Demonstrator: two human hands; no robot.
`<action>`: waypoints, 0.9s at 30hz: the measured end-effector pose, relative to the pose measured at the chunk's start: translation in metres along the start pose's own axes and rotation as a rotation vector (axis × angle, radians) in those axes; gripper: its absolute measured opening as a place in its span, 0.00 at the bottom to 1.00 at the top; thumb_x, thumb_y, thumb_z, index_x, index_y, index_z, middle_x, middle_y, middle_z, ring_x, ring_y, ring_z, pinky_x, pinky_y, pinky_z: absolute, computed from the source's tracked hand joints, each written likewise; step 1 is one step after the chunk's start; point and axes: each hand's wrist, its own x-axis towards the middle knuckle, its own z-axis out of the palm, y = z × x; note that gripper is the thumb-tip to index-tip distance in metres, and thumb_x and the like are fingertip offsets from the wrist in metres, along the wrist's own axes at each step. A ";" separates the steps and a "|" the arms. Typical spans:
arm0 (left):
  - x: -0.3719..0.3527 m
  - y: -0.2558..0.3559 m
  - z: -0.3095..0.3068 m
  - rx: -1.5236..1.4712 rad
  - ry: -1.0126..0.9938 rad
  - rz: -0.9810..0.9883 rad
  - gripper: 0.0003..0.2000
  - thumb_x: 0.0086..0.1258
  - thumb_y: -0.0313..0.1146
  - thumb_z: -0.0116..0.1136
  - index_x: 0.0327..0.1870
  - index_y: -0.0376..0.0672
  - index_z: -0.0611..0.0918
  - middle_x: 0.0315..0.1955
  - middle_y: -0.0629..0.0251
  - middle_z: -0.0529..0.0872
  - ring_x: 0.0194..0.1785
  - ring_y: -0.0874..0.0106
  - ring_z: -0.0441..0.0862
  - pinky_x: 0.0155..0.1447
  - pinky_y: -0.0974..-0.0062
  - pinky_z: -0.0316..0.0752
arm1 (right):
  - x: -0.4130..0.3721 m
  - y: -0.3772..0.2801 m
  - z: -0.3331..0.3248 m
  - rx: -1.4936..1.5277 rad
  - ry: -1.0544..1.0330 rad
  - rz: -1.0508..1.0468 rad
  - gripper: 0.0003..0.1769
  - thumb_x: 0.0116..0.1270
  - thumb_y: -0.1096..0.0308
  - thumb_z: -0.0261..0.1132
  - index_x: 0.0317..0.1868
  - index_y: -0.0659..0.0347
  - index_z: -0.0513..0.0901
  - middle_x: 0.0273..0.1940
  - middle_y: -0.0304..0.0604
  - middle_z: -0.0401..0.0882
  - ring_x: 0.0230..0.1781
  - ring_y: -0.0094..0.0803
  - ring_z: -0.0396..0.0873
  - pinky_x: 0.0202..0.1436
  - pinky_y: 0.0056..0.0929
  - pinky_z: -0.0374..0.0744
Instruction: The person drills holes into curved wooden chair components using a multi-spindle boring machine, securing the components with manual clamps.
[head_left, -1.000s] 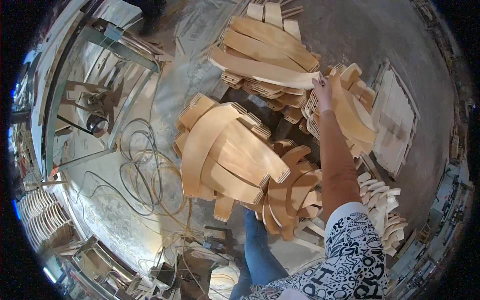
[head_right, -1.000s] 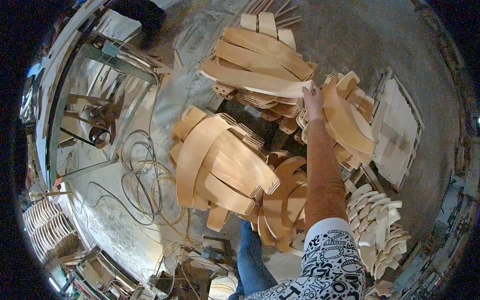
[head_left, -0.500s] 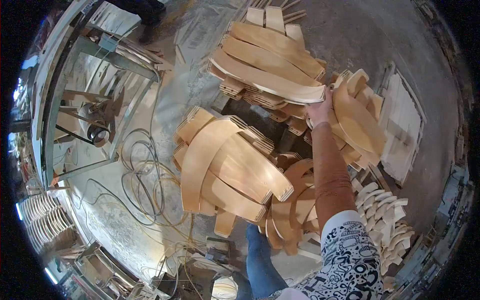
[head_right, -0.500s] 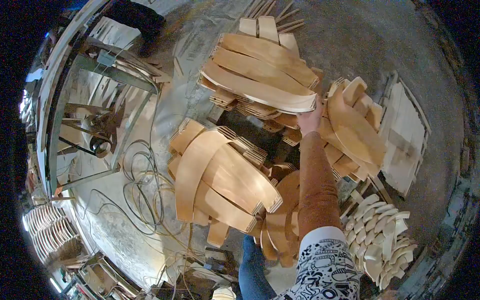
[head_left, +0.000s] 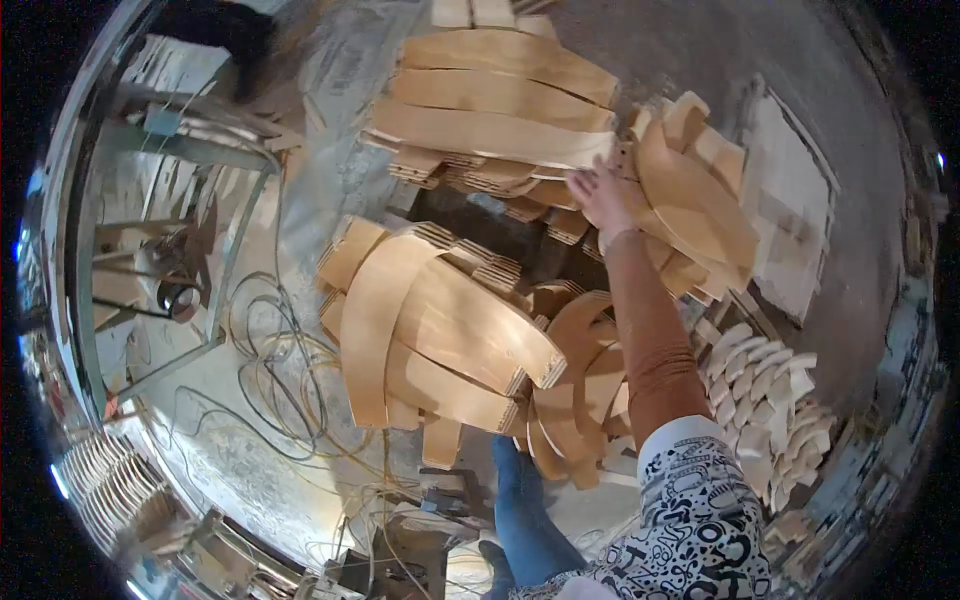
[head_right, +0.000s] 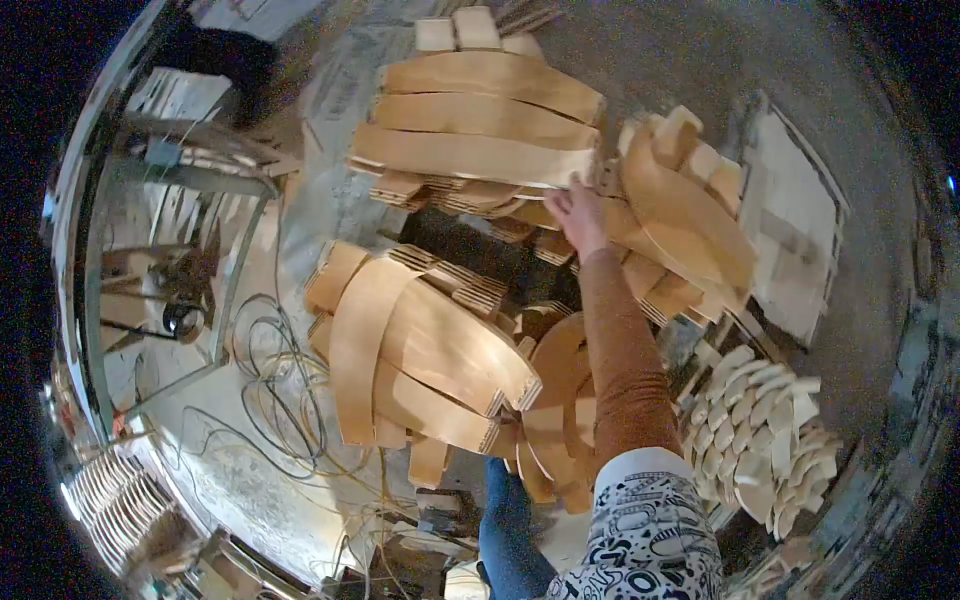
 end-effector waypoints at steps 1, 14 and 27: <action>0.000 0.009 -0.005 0.032 -0.008 -0.006 0.25 0.75 0.32 0.63 0.72 0.43 0.75 0.49 0.56 0.88 0.50 0.68 0.86 0.51 0.68 0.84 | -0.011 0.006 -0.011 -0.027 -0.126 -0.035 0.29 0.78 0.51 0.60 0.71 0.58 0.69 0.61 0.50 0.78 0.63 0.42 0.78 0.65 0.42 0.78; 0.014 0.032 0.002 0.197 -0.020 0.000 0.24 0.75 0.32 0.63 0.71 0.42 0.75 0.48 0.56 0.88 0.50 0.69 0.86 0.51 0.68 0.84 | -0.001 -0.040 -0.309 -0.109 1.120 -0.173 0.29 0.73 0.53 0.68 0.66 0.61 0.75 0.61 0.49 0.80 0.66 0.41 0.74 0.65 0.46 0.75; 0.014 0.013 0.009 0.249 0.053 0.057 0.24 0.75 0.32 0.63 0.71 0.41 0.75 0.48 0.56 0.88 0.49 0.69 0.86 0.51 0.69 0.84 | -0.002 -0.071 -0.332 0.201 0.835 -0.203 0.27 0.69 0.52 0.72 0.63 0.44 0.72 0.64 0.44 0.73 0.61 0.42 0.75 0.59 0.43 0.78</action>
